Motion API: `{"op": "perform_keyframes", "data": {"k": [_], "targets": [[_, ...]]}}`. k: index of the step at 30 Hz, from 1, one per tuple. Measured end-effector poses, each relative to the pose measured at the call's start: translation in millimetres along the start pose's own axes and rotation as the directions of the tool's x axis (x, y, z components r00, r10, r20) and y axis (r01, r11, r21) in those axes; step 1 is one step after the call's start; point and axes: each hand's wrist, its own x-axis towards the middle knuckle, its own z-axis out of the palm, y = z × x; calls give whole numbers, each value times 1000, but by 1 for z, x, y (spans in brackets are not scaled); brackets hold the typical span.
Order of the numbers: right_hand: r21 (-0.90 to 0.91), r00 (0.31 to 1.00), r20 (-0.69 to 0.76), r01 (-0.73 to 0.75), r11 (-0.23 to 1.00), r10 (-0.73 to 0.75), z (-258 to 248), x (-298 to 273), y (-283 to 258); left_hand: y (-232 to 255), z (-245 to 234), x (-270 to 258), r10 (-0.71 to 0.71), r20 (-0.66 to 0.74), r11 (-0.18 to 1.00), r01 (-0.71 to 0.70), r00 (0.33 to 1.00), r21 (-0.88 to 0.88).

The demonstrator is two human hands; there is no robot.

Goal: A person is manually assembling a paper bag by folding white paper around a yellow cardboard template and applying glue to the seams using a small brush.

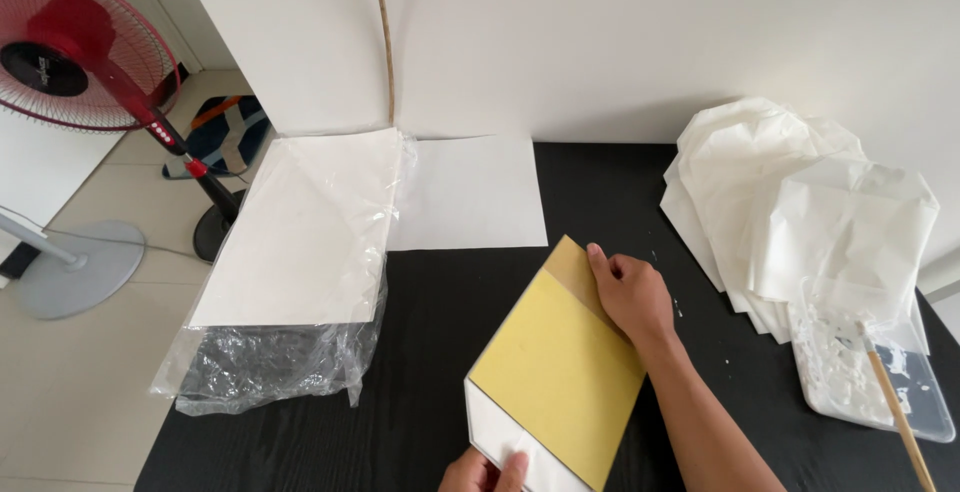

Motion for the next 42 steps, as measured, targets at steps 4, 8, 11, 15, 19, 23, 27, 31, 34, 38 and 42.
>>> {"op": "perform_keyframes", "data": {"k": [4,8,11,15,19,23,27,31,34,38,42], "targets": [[-45,999,-35,13,999,-15,-4,16,-15,21,-18,26,145,-26,984,-147,989,-103],[119,997,-45,-50,992,56,-8,39,-29,92,-58,59,457,-58,890,-455,888,41],[275,996,-79,-29,961,53,8,53,-17,143,-85,64,453,-19,891,-453,891,2],[288,989,-115,-59,956,96,45,110,14,130,-67,111,577,-25,816,-577,817,-39],[379,983,-146,-47,924,110,41,106,1,132,-60,131,554,-98,823,-562,827,-85],[443,992,-15,-103,891,122,10,79,-26,130,-63,136,557,-93,804,-564,825,-186],[322,988,-45,-126,938,148,14,83,-30,119,-54,133,569,-50,798,-566,821,-208],[244,985,-95,-117,963,144,19,88,-35,123,-55,117,654,-36,743,-650,756,-158],[252,983,-123,-105,962,140,23,92,-33,126,-51,100,697,-26,705,-692,716,-155],[334,981,-142,-76,939,130,24,95,-30,127,-47,82,628,33,765,-610,777,-205],[370,982,-112,-100,924,152,20,93,-33,128,-48,79,642,10,753,-628,766,-197]]}}
